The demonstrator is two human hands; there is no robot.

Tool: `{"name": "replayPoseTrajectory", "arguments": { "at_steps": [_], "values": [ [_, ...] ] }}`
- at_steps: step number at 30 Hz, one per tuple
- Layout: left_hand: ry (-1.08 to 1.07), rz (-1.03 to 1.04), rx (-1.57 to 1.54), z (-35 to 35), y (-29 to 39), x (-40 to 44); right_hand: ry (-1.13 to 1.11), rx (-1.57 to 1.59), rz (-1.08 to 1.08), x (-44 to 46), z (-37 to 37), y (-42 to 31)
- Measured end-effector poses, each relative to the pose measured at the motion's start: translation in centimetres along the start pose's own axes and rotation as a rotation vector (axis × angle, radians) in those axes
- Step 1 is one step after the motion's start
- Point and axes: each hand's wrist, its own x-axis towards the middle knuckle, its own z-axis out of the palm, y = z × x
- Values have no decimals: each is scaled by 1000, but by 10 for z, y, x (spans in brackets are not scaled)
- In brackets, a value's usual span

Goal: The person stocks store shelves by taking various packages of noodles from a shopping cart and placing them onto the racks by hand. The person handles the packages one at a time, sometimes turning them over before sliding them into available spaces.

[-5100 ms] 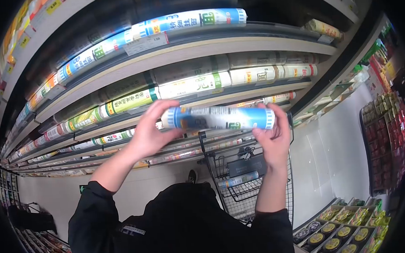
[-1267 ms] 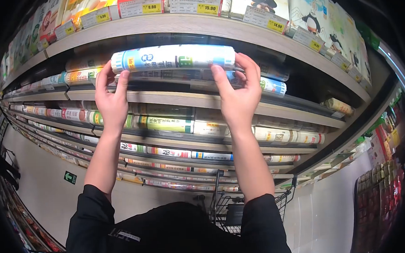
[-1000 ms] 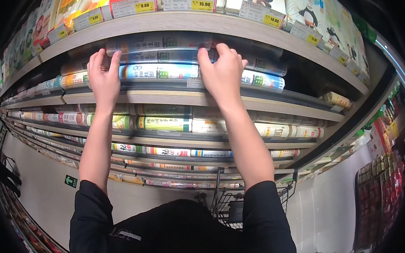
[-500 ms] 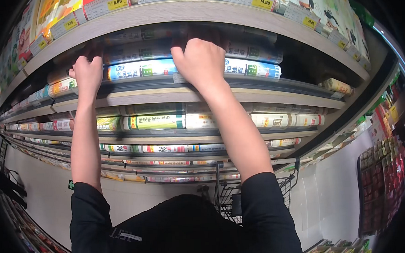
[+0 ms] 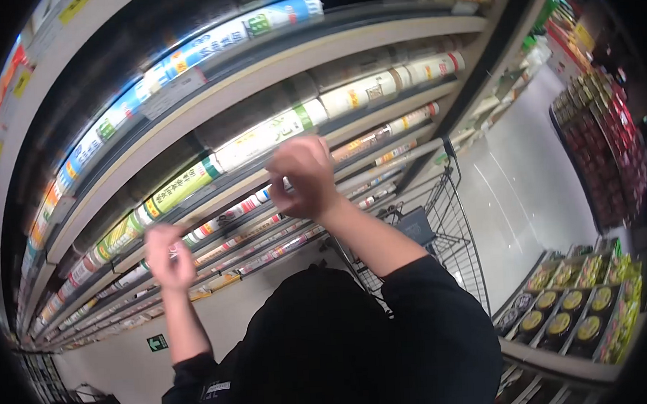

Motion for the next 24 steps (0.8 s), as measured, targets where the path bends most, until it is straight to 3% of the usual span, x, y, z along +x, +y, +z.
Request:
{"name": "replayPoseTrajectory", "arguments": {
  "at_steps": [2,4,6,7,8,10,11,12,13,14,15,16,17,20,21,24],
  "values": [
    [-199,-443,-109,56,-12,-84,-147,-174,282,-105,-30,9],
    [-217,-1082,-392,109,-56,-230,-408,-314,505,-198,-71,6],
    [-312,-1609,-412,129,-88,-400,-602,-348,834,-263,-95,-27],
    [-293,-2027,-543,118,-61,-431,-694,-363,987,-287,-105,-40],
    [-643,-1507,-490,65,-26,-464,-845,-296,1105,-314,-109,-51],
    [-1268,-1099,-558,-20,23,-436,-1142,-131,1324,-350,-110,-71],
    [-1421,-1063,-523,-23,23,-466,-1076,-189,1285,-359,-110,-80],
    [-1491,-1191,-499,-21,21,-496,-1017,-242,1238,-364,-108,-88],
    [-1459,-1466,-497,-2,6,-529,-964,-287,1185,-365,-107,-91],
    [-1288,-1871,-533,9,-9,-562,-953,-278,1204,-367,-108,-87],
    [-1002,-2148,-607,17,-16,-572,-947,-260,1224,-366,-107,-83],
    [-636,-2146,-666,15,-5,-535,-940,-239,1248,-364,-103,-83],
    [-565,-2123,-573,22,0,-496,-909,-272,1215,-346,-100,-83],
    [-699,-1876,-356,35,-12,-440,-848,-260,1104,-370,-77,-60],
    [-701,-1785,-378,36,-13,-436,-806,-129,1168,-365,-72,-53],
    [-611,-1723,-510,43,-10,-428,-686,-141,1194,-383,-61,-45]
  ]
}}
